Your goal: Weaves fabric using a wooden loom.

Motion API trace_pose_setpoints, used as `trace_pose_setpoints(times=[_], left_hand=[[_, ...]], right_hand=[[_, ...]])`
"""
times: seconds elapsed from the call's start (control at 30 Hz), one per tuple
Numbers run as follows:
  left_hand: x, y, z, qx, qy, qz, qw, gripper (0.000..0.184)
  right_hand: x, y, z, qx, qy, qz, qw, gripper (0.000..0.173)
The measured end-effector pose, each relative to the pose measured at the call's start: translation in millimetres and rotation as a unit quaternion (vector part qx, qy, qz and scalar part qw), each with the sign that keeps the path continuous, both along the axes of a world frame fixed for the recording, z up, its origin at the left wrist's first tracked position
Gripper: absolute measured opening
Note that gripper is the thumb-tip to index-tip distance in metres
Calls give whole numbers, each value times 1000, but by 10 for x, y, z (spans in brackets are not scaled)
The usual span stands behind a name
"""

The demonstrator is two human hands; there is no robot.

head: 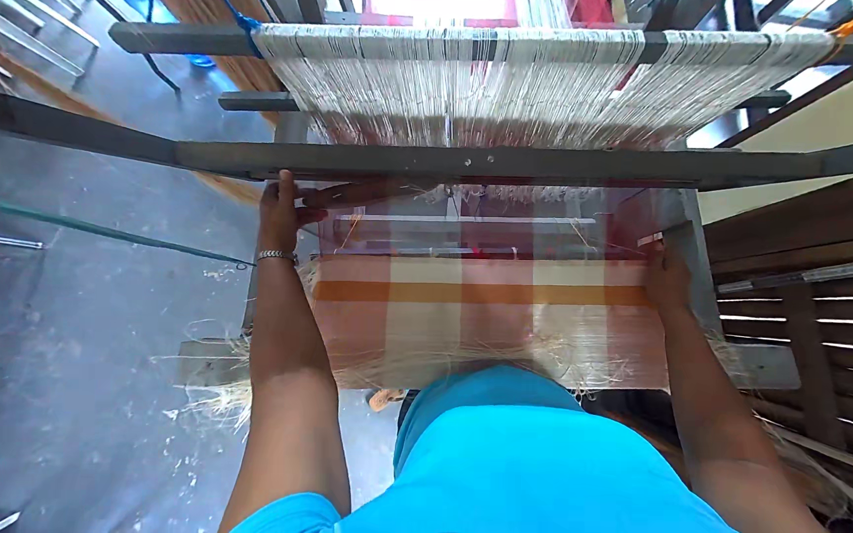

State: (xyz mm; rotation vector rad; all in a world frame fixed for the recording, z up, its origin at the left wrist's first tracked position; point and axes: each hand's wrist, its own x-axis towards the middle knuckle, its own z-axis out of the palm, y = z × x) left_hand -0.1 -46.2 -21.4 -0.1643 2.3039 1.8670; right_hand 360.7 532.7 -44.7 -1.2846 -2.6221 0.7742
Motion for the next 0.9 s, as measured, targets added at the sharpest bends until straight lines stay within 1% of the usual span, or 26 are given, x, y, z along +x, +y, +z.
trace_pose_setpoints(times=[0.03,0.1,0.13,0.2,0.27,0.33,0.4,0.47,0.6,0.7,0.8,0.9], left_hand=[[51,-59,-15,-5,-3,47,999,67],[120,-115,-148,0,8,134,991,61],[136,-101,-232,1,14,157,988,60],[206,14,-300,3,0,136,991,69],[265,158,-301,25,-17,107,994,66],[268,181,-308,64,-8,126,990,61],[260,49,-291,86,16,165,982,65],[284,-190,-239,88,49,214,972,69],[488,-804,-55,78,115,291,947,65],[738,-1155,121,49,136,301,943,61],[1007,-1268,289,-5,155,295,943,61],[1222,-1202,351,-45,226,318,920,60]], right_hand=[[13,-10,-11,4,1,2,1000,57],[11,-18,-44,15,-4,-1,1000,55],[-1,-32,-54,20,-6,-5,1000,55],[-18,-76,-46,24,-7,-8,1000,55],[-26,-107,-12,25,-14,-11,1000,55],[-11,-108,-4,37,-17,-2,999,55],[1,-127,29,40,-16,5,999,53],[0,-138,31,45,-13,-3,999,52],[-11,-159,-29,61,-12,-17,998,53],[-4,-194,-41,72,-11,-21,997,53],[-12,-232,-4,70,-12,-26,997,54],[-11,-237,1,74,-3,-21,997,54]])
